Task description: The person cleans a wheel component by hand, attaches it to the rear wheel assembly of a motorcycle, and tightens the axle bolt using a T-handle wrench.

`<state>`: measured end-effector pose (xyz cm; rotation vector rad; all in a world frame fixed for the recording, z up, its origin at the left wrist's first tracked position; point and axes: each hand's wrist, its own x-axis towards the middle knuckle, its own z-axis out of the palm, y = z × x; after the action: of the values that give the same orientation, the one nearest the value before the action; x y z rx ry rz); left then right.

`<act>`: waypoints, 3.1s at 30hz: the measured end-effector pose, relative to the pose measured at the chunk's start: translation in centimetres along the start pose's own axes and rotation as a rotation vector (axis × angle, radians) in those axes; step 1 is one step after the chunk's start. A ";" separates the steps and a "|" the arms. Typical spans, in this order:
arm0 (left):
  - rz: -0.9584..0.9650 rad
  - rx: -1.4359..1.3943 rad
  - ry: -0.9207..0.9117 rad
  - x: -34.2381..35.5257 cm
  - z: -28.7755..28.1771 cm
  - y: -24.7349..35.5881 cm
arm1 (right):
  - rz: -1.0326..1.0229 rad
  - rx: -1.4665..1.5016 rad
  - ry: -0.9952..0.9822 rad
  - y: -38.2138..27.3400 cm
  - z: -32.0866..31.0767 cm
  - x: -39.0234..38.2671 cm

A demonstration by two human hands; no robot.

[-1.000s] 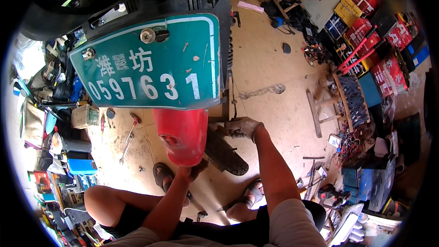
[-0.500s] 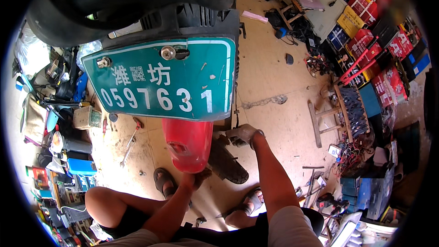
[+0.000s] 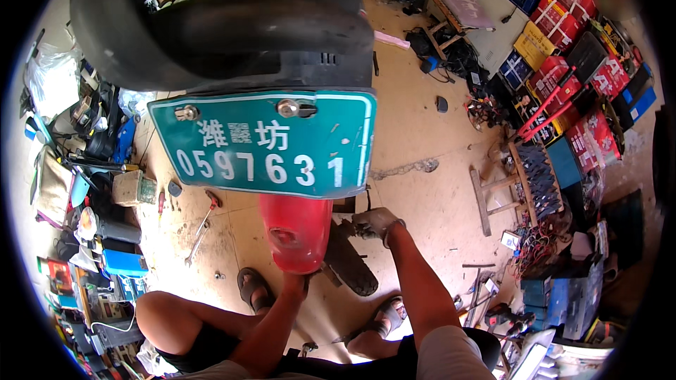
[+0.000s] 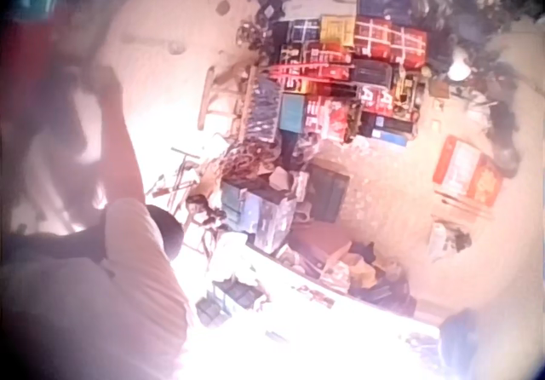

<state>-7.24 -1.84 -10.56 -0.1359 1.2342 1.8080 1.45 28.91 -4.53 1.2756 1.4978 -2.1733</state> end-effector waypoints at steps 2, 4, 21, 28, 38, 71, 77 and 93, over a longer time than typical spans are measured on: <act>0.146 0.054 0.014 0.2 0.1 0.0 | -0.007 0.067 -0.011 -0.1 -0.5 -1.3; 0.210 0.053 0.038 0.9 0.2 0.6 | -0.027 0.129 -0.019 -0.4 -0.5 -2.4; 0.017 0.026 -0.013 8.9 1.8 9.0 | 0.004 0.457 -0.003 0.0 2.6 -3.4; 0.054 0.283 -0.028 8.1 1.6 11.5 | 0.039 0.474 0.009 -0.5 3.9 -1.4; -0.055 0.333 0.089 7.7 0.3 10.8 | -0.431 -0.746 0.015 1.7 2.7 0.2; 0.202 0.611 -0.130 8.4 6.0 24.5 | -0.347 0.697 -0.185 -5.9 2.7 0.3; 0.174 0.479 -0.072 8.0 7.4 23.6 | -0.737 0.092 -0.089 -3.4 -0.2 2.6; 0.504 0.845 -0.046 10.9 6.4 23.3 | -0.810 0.013 0.160 -6.2 1.8 0.4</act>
<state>-28.02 8.01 2.63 0.7430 2.0111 1.5039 -3.43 30.43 -0.56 0.9471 2.3805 -2.5555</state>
